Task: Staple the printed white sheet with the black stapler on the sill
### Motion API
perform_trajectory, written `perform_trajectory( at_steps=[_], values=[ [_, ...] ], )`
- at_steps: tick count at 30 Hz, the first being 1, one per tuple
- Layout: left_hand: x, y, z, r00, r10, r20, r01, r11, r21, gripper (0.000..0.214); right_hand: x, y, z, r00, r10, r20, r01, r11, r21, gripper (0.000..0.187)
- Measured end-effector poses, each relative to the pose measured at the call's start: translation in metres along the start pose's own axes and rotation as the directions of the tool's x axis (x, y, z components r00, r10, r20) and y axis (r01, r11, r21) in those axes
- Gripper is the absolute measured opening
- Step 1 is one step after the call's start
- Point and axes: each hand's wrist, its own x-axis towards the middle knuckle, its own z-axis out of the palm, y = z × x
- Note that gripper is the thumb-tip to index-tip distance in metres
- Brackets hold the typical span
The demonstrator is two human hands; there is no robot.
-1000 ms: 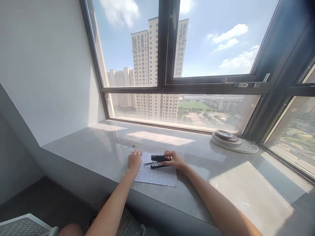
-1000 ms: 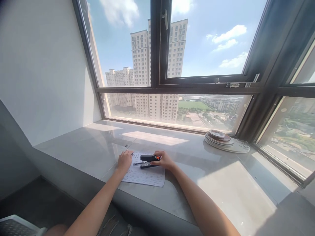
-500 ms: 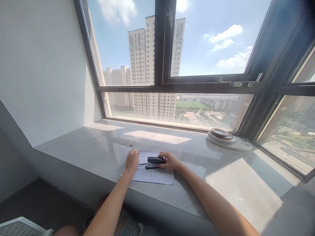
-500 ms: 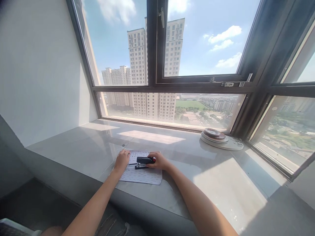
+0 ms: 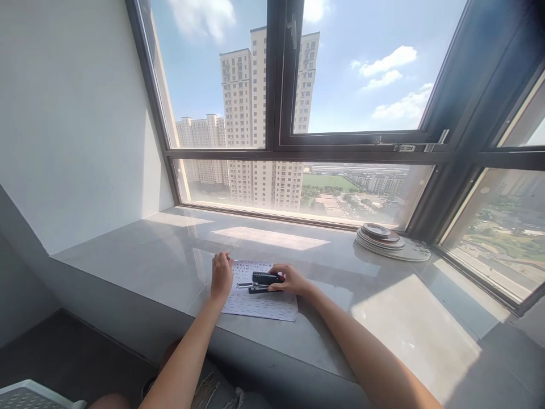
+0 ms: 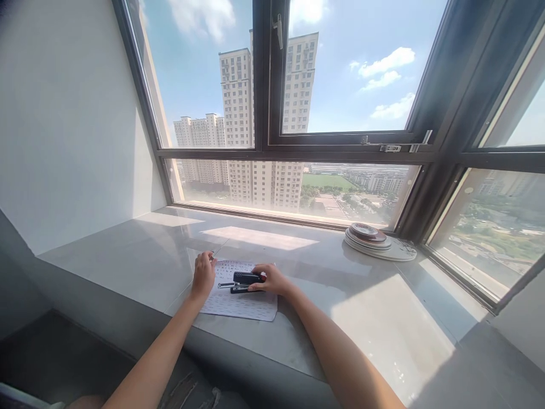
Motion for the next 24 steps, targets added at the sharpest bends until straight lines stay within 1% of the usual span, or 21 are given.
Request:
perform_trajectory(
  at_steps=[1,2,3,4,5,6,7,8,9,10,11,14,15,17,20,22,24],
  values=[
    [0.003,0.006,-0.003,0.998,-0.048,-0.032,0.046,0.997,-0.067,0.012,0.001,0.001,0.0,0.999,0.011,-0.032,-0.01,1.0,0.03,0.046],
    [0.006,0.015,-0.006,0.991,-0.125,-0.053,0.117,0.983,-0.142,0.012,0.002,0.002,0.0,0.996,0.025,-0.089,-0.021,0.999,0.05,0.046],
    [0.007,0.025,-0.007,0.974,-0.222,-0.043,0.207,0.951,-0.229,0.014,0.003,0.002,0.0,0.986,0.033,-0.165,-0.025,0.998,0.055,0.045],
    [0.007,0.038,-0.008,0.947,-0.321,0.007,0.306,0.897,-0.32,0.018,0.004,0.001,-0.001,0.968,0.027,-0.249,-0.017,0.999,0.042,0.043],
    [0.006,0.051,-0.008,0.91,-0.401,0.102,0.406,0.819,-0.404,0.023,0.005,0.0,-0.001,0.944,0.001,-0.329,0.004,1.0,0.014,0.04],
    [0.003,0.065,-0.007,0.87,-0.432,0.238,0.492,0.733,-0.469,0.029,0.005,-0.003,-0.001,0.917,-0.045,-0.395,0.039,0.999,-0.023,0.037],
    [0.0,0.079,-0.005,0.833,-0.417,0.364,0.553,0.663,-0.505,0.033,0.005,-0.007,-0.001,0.893,-0.104,-0.437,0.084,0.994,-0.064,0.036],
    [-0.004,0.091,-0.004,0.805,-0.383,0.452,0.587,0.622,-0.518,0.037,0.004,-0.013,-0.001,0.873,-0.167,-0.458,0.135,0.986,-0.102,0.038],
    [-0.007,0.102,-0.002,0.79,-0.352,0.502,0.601,0.607,-0.519,0.038,0.003,-0.018,0.0,0.856,-0.225,-0.466,0.183,0.974,-0.135,0.038],
    [-0.01,0.111,-0.002,0.788,-0.336,0.516,0.599,0.611,-0.517,0.039,0.003,-0.024,0.001,0.839,-0.274,-0.47,0.223,0.961,-0.163,0.036],
    [-0.011,0.119,-0.003,0.801,-0.33,0.5,0.581,0.631,-0.514,0.038,0.003,-0.03,0.002,0.821,-0.314,-0.477,0.254,0.949,-0.188,0.032],
    [-0.011,0.133,-0.01,0.866,-0.296,0.403,0.481,0.715,-0.507,0.036,0.003,-0.043,0.006,0.768,-0.38,-0.515,0.297,0.924,-0.24,0.028],
    [-0.011,0.137,-0.014,0.878,-0.262,0.401,0.45,0.735,-0.507,0.034,0.004,-0.045,0.008,0.755,-0.391,-0.527,0.302,0.92,-0.251,0.029],
    [-0.012,0.143,-0.02,0.876,-0.18,0.448,0.416,0.754,-0.509,0.03,0.004,-0.048,0.011,0.733,-0.409,-0.544,0.314,0.912,-0.263,0.029],
    [-0.017,0.152,-0.023,0.857,-0.108,0.504,0.393,0.77,-0.503,0.027,0.003,-0.05,0.015,0.718,-0.414,-0.559,0.316,0.91,-0.267,0.025],
    [-0.019,0.155,-0.022,0.855,-0.102,0.509,0.391,0.77,-0.505,0.029,0.002,-0.05,0.015,0.728,-0.409,-0.549,0.311,0.912,-0.267,0.022],
    [-0.016,0.153,-0.023,0.858,-0.101,0.504,0.387,0.772,-0.504,0.034,0.002,-0.048,0.01,0.74,-0.399,-0.542,0.295,0.916,-0.271,0.018]
  ],
)
